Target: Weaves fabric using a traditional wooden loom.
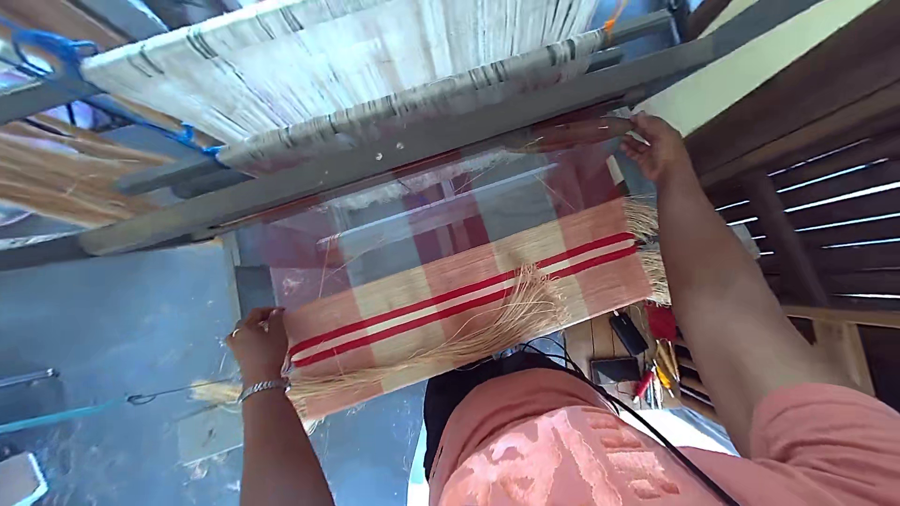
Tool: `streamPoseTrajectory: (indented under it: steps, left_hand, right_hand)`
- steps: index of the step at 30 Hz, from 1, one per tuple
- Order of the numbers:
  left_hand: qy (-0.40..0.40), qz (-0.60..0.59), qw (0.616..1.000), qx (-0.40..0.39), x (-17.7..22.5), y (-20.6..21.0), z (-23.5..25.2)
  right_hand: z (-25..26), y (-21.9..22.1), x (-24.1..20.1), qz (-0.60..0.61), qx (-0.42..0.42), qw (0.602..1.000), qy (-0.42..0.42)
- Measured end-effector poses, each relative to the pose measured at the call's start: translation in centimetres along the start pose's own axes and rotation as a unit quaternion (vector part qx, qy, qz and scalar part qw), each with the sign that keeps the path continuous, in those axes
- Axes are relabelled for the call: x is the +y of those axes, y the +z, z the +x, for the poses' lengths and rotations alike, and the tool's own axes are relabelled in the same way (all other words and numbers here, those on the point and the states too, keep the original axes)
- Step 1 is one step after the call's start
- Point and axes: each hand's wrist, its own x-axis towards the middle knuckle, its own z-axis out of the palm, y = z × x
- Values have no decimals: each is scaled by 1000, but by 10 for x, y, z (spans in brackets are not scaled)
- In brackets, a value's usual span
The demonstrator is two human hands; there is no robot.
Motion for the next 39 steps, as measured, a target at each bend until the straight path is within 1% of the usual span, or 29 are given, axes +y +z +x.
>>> streamPoseTrajectory:
  steps: [2,4,7,10,13,15,18,22,25,27,29,31,33,35,37,39]
  left_hand:
    - [-4,8,1000,2,1,-1,0]
    - [-20,11,1000,0,5,-5,-1]
    - [-37,17,999,-12,4,-9,0]
    - [-25,17,999,-27,0,-11,2]
    - [-14,7,999,-48,-6,-10,2]
    - [-6,-12,999,-48,-9,-7,0]
    - [6,-60,997,-40,-9,-3,-2]
    - [7,-110,993,-38,-4,-1,-6]
    - [5,-136,990,-37,-3,1,-9]
    - [1,-131,991,-32,-2,2,-10]
    - [-2,-125,992,-29,0,3,-12]
    - [-4,-117,993,-27,1,4,-12]
    - [2,-90,996,-28,2,3,-12]
    - [-2,-71,997,-25,4,3,-12]
    - [-13,-58,998,-22,5,3,-13]
    - [-18,-34,999,4,4,3,-15]
  right_hand:
    - [-4,13,8,37,9,999,-6]
    - [-6,26,13,62,12,998,9]
    - [-7,25,8,86,49,995,17]
    - [-22,-5,-4,95,110,989,-14]
    - [-45,-56,-8,79,163,982,-63]
    - [-67,-86,-11,67,188,976,-83]
    - [-98,-118,-13,55,230,967,-97]
    - [-128,-138,-14,2,244,963,-114]
    - [-150,-133,-19,-97,245,948,-176]
    - [-168,-119,-27,-220,241,915,-237]
    - [-183,-98,-38,-353,220,864,-284]
    - [-191,-72,-48,-451,179,825,-288]
    - [-188,-47,-49,-508,124,809,-268]
    - [-177,-28,-41,-548,66,792,-259]
    - [-159,-20,-27,-578,12,772,-264]
    - [-141,-24,-17,-598,-7,757,-264]
